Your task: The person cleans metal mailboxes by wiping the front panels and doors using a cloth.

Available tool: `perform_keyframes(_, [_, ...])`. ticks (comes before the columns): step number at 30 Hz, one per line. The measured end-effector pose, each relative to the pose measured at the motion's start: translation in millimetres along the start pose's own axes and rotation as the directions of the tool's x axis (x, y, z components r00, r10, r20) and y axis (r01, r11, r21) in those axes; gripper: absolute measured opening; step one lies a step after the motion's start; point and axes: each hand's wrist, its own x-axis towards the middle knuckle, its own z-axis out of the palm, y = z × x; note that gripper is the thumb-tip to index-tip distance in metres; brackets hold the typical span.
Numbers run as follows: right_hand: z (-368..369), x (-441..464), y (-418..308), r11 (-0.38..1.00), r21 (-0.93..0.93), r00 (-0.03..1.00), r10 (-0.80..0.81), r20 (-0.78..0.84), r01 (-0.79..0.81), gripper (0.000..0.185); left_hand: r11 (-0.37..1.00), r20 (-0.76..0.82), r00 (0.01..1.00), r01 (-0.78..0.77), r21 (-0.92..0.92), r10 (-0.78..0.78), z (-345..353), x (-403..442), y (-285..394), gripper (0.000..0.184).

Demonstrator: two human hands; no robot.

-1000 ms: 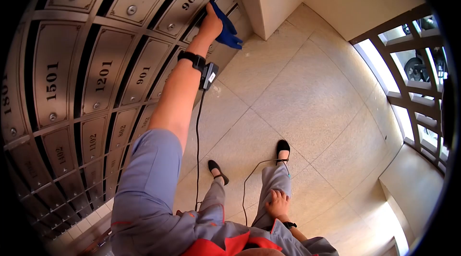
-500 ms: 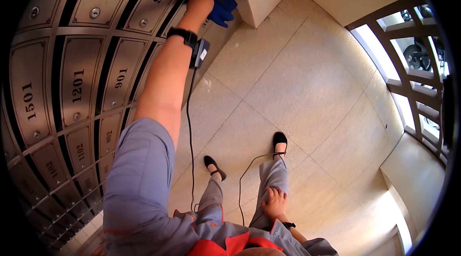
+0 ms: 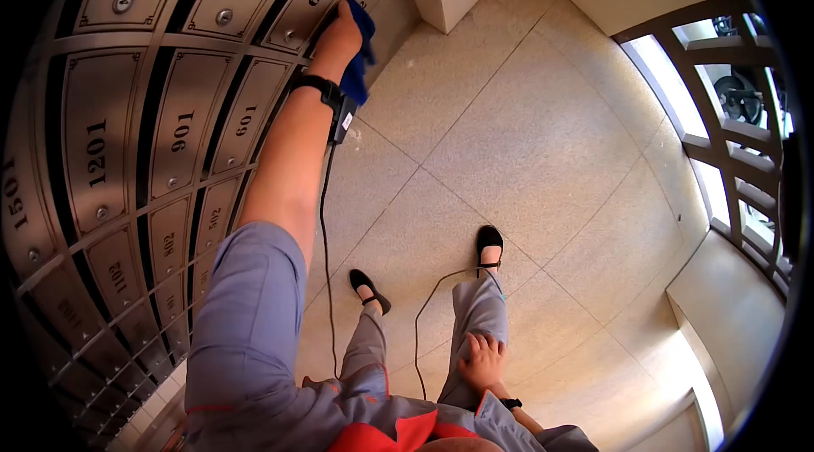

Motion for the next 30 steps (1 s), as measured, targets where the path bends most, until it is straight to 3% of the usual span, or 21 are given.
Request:
perform_keyframes(3, [2,2,2,1.000,-0.003,1.000,0.003,0.002,-0.003,0.060,0.998,0.168,0.985,0.045,-0.037,-0.038,-13,19,27,0.058])
perform_keyframes(8, [-2,4,3,0.999,0.035,0.997,0.039,0.070,-0.041,0.059,0.992,0.111,0.994,0.017,-0.125,-0.003,5,53,44,0.060])
perform_keyframes(11, [-6,6,0,0.997,0.042,0.994,0.057,0.094,-0.061,0.059,0.999,0.068,0.997,-0.033,-0.039,0.035,10,70,54,0.064])
perform_keyframes(17, [-9,10,-5,0.997,0.037,0.990,0.070,0.120,-0.075,0.060,0.992,-0.153,0.988,0.017,-0.123,-0.036,38,84,51,0.060])
perform_keyframes(20, [-7,10,-9,0.997,0.032,0.992,0.059,0.114,-0.063,0.060,0.998,0.060,0.998,0.037,-0.050,-0.034,25,83,49,0.074])
perform_keyframes(23, [-6,7,-11,0.998,0.030,0.995,0.052,0.086,-0.055,0.059,0.994,0.005,0.994,-0.108,-0.020,0.108,13,67,48,0.064])
perform_keyframes(30, [0,7,-13,1.000,-0.001,0.999,0.006,0.034,-0.006,0.058,0.995,0.231,0.971,0.078,-0.066,-0.061,-27,-11,21,0.065])
